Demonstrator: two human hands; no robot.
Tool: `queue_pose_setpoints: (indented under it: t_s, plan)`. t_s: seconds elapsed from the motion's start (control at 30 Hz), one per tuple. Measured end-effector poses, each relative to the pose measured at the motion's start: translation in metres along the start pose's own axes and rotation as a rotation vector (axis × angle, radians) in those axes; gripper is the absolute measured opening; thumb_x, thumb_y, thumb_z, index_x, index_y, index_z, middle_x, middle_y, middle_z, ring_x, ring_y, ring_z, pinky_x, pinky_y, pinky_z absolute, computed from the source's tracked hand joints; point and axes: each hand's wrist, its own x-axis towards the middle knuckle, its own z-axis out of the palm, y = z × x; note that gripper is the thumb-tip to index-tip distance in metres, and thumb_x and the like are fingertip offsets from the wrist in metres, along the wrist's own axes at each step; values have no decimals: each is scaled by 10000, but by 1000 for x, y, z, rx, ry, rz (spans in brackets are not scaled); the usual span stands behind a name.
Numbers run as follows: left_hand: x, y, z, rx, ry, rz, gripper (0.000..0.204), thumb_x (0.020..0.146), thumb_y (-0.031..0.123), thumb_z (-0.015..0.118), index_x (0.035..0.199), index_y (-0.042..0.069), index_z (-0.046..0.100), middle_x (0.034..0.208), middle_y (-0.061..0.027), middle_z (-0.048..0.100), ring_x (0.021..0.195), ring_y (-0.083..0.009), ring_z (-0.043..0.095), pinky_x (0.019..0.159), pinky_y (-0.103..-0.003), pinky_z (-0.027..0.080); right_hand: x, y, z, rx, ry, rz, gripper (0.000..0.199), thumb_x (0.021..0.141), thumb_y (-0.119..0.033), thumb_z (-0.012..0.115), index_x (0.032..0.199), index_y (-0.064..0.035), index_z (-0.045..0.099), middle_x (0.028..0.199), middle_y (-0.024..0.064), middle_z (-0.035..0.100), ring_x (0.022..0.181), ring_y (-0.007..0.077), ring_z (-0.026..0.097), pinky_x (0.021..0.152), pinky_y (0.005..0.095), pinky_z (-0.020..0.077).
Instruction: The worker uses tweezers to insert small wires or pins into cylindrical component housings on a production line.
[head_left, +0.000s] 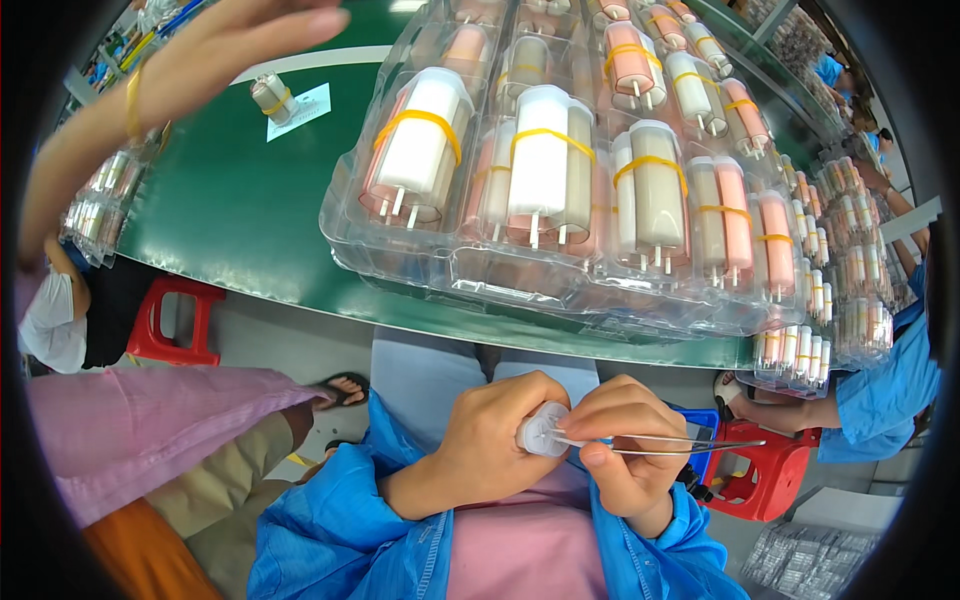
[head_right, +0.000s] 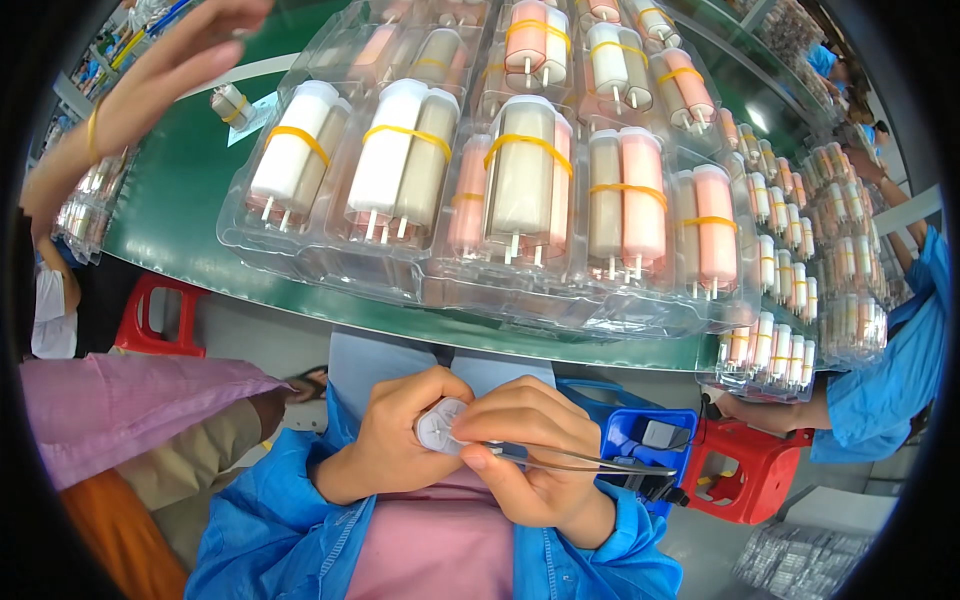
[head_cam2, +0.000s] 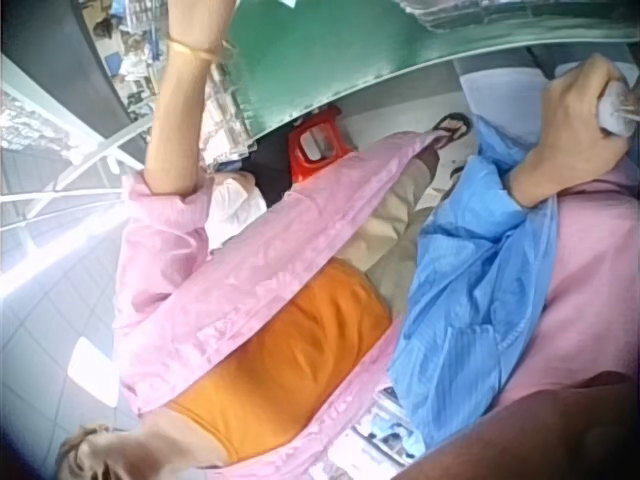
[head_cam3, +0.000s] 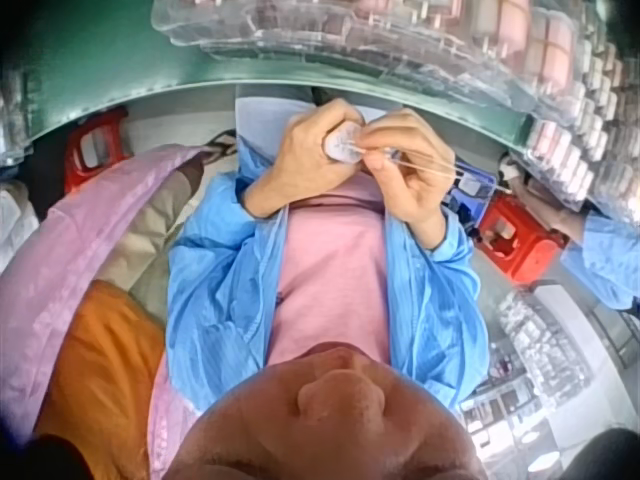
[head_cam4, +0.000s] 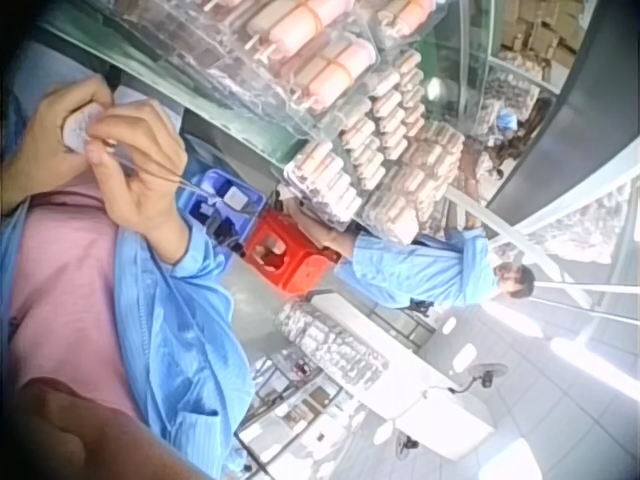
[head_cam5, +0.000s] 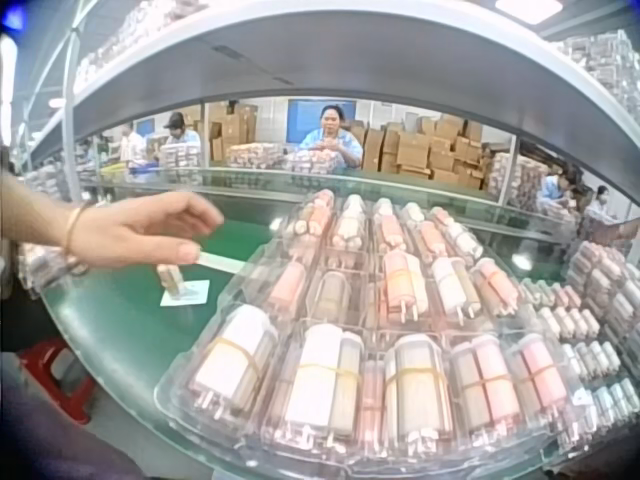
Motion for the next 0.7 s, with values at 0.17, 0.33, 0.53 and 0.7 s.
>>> queue_pose_setpoints:
  t_s: [0.17, 0.33, 0.53, 0.7]
  plan:
    - [1, 1, 1, 63, 7, 33, 252, 641, 65, 738, 832, 72, 573, 705, -92, 597, 621, -287, 606, 523, -362, 460, -1, 1, 2, 27, 20, 5, 153, 738, -44, 720, 867, 14, 660, 830, 129, 674, 697, 250, 627, 620, 316, 484]
    - [1, 0, 1, 80, 3, 40, 252, 642, 77, 744, 828, 74, 574, 709, -94, 605, 629, -291, 611, 523, -369, 463, 1, 2, 3, 63, -19, -5, 130, 755, -46, 715, 856, 11, 656, 817, 129, 670, 695, 247, 628, 616, 310, 485]
    - [1, 0, -1, 56, -47, 53, 240, 651, 92, 746, 814, 73, 570, 696, -93, 595, 617, -292, 605, 523, -369, 465, 3, 8, -2, 110, -88, -88, 122, 752, -49, 720, 839, 6, 654, 788, 130, 667, 682, 253, 628, 612, 314, 501]
    - [1, 1, -1, 61, -71, 74, 243, 666, 124, 756, 809, 75, 566, 685, -86, 585, 612, -292, 599, 519, -366, 461, 6, 9, -6, 124, -141, -150, 135, 744, -65, 738, 826, 6, 658, 777, 123, 664, 679, 263, 627, 601, 322, 511]
